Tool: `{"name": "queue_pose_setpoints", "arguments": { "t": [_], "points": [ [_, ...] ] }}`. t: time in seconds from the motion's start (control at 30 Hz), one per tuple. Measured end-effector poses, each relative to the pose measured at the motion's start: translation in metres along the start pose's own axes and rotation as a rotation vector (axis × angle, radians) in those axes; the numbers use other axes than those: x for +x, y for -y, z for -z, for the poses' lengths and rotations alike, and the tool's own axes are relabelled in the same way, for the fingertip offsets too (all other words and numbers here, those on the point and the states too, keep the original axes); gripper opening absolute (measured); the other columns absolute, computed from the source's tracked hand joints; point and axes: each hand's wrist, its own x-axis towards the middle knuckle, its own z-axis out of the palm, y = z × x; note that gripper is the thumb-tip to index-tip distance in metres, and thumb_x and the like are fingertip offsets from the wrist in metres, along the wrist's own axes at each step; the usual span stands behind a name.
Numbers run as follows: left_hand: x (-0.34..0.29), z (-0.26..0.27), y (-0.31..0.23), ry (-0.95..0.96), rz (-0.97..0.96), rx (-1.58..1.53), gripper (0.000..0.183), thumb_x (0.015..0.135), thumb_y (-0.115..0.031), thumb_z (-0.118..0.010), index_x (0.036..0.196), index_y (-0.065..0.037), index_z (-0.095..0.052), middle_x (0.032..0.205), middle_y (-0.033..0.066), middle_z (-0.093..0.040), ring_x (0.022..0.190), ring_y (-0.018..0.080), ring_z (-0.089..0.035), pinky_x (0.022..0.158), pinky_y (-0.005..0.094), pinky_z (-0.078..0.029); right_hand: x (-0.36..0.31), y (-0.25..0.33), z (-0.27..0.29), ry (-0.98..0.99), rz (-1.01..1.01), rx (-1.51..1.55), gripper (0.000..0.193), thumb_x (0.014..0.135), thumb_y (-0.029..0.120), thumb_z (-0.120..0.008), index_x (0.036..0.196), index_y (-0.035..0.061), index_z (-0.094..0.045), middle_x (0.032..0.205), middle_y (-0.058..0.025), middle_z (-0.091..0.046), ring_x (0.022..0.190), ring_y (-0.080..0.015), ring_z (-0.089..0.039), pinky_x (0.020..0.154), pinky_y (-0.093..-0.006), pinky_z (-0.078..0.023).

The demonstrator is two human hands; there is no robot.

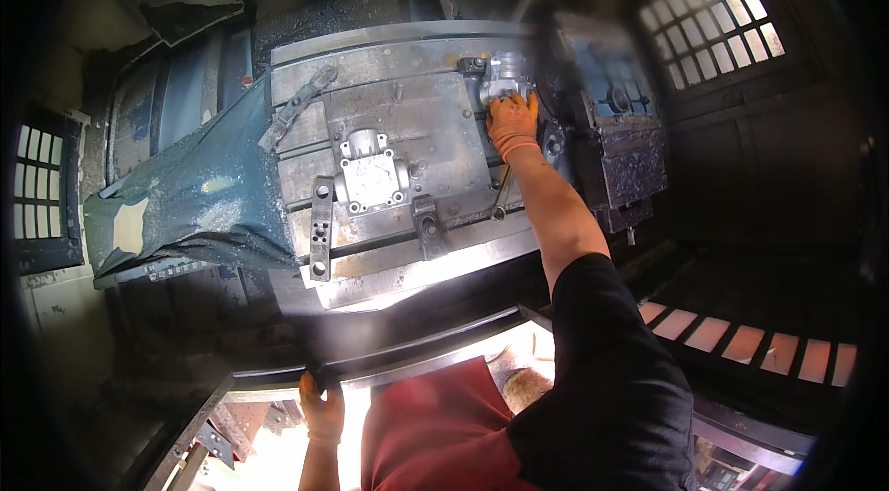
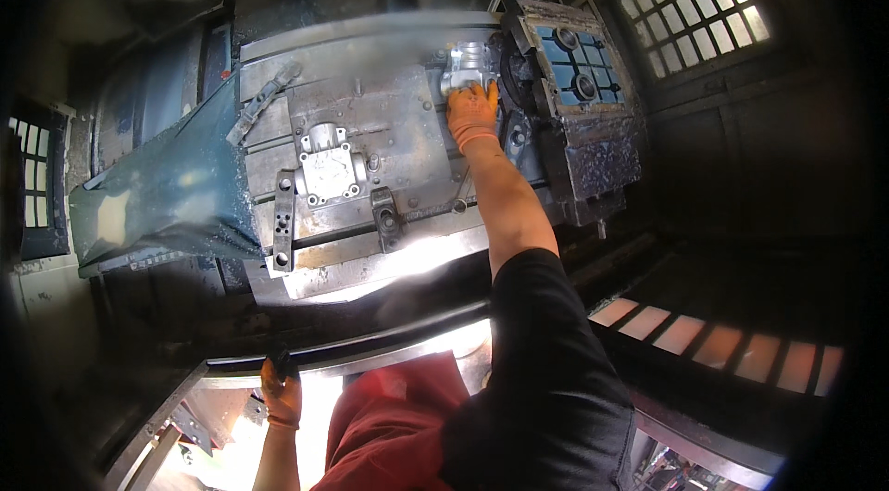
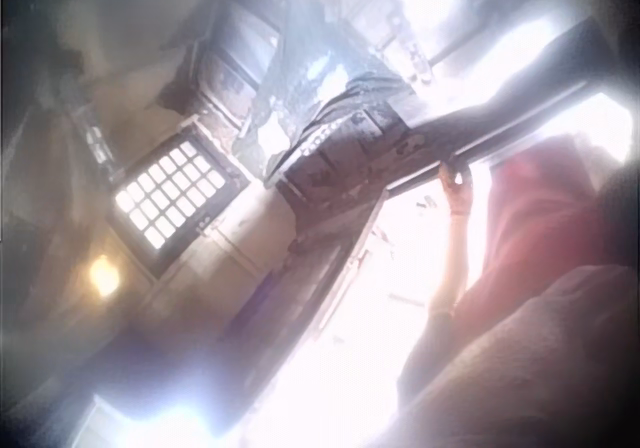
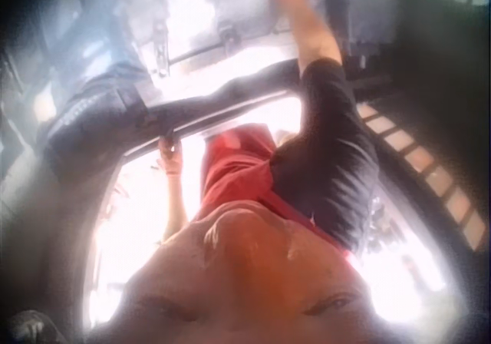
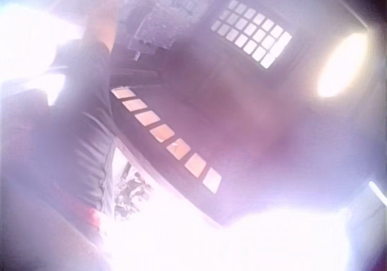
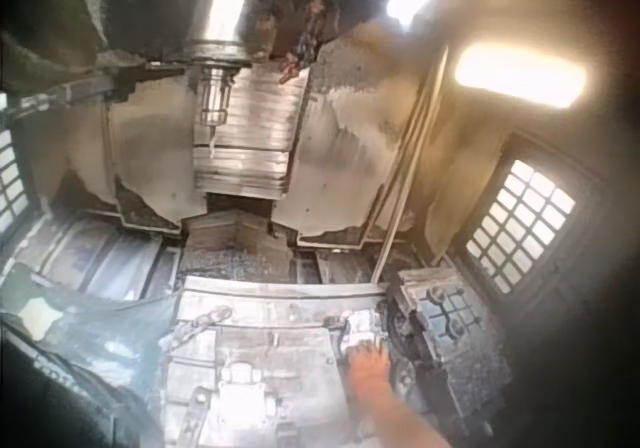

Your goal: The person opens the CNC machine door, uses a wrench to loosen and remove metal components from the workholding fixture, sprays the interior with an air nozzle, and then places new metal parts into the fixture and secures them with a wrench.

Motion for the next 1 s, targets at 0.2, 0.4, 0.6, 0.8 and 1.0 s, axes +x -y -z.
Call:
{"name": "queue_pose_setpoints", "arguments": {
  "t": [0.2,0.4,0.6,0.8,1.0],
  "points": [
    [0.023,-0.034,-0.037,0.354,-0.061,-0.029,0.034,0.095,-0.018,-0.054,0.123,0.001,-0.058,0.118,0.0109,-0.064,0.106,0.0207,-0.061,0.095,0.0324,-0.047,-0.019,-0.026,0.045,-0.263,-0.19,0.346,0.025,0.078,0.024,-0.065,0.101,0.0153,-0.072,0.096,-0.0126,-0.068,0.105,-0.0292,-0.06,0.096,-0.0487,-0.039],
    [0.094,-0.075,-0.134,0.667,0.267,-1.142,0.067,0.092,-0.022,-0.061,0.149,-0.006,-0.031,0.149,0.0103,-0.04,0.138,0.0261,-0.04,0.114,0.0392,-0.032,-0.093,0.061,0.189,-0.444,0.332,0.402,0.019,0.076,0.021,-0.066,0.093,0.0143,-0.071,0.09,-0.0091,-0.066,0.099,-0.0294,-0.06,0.094,-0.0488,-0.04],
    [0.155,-0.056,-0.169,0.144,0.207,-1.367,0.038,0.091,-0.03,-0.062,0.119,-0.006,-0.053,0.124,0.0085,-0.058,0.101,0.021,-0.06,0.069,0.0371,-0.052,-0.174,0.225,0.303,-0.319,0.846,0.451,0.029,0.079,0.027,-0.064,0.105,0.0139,-0.068,0.108,-0.0041,-0.067,0.109,-0.0263,-0.057,0.102,-0.0516,-0.034],
    [0.16,0.119,-0.135,-0.5,-0.042,-1.162,0.026,0.093,-0.017,-0.056,0.117,-0.006,-0.058,0.103,0.0082,-0.064,0.088,0.0234,-0.065,0.071,0.0358,-0.054,-0.258,0.275,0.383,-0.36,0.834,0.789,0.046,0.076,0.03,-0.072,0.115,0.0075,-0.063,0.113,-0.0127,-0.064,0.111,-0.0338,-0.055,0.105,-0.0524,-0.034],
    [0.251,0.291,0.06,0.151,0.368,1.346,0.027,0.089,-0.017,-0.062,0.114,-0.009,-0.067,0.118,0.011,-0.068,0.109,0.0266,-0.065,0.088,0.0349,-0.053,-0.352,0.187,0.242,0.213,0.557,0.437,0.045,0.077,0.039,-0.069,0.112,0.0103,-0.066,0.103,-0.0148,-0.068,0.107,-0.0345,-0.061,0.099,-0.0493,-0.04]
  ]
}}
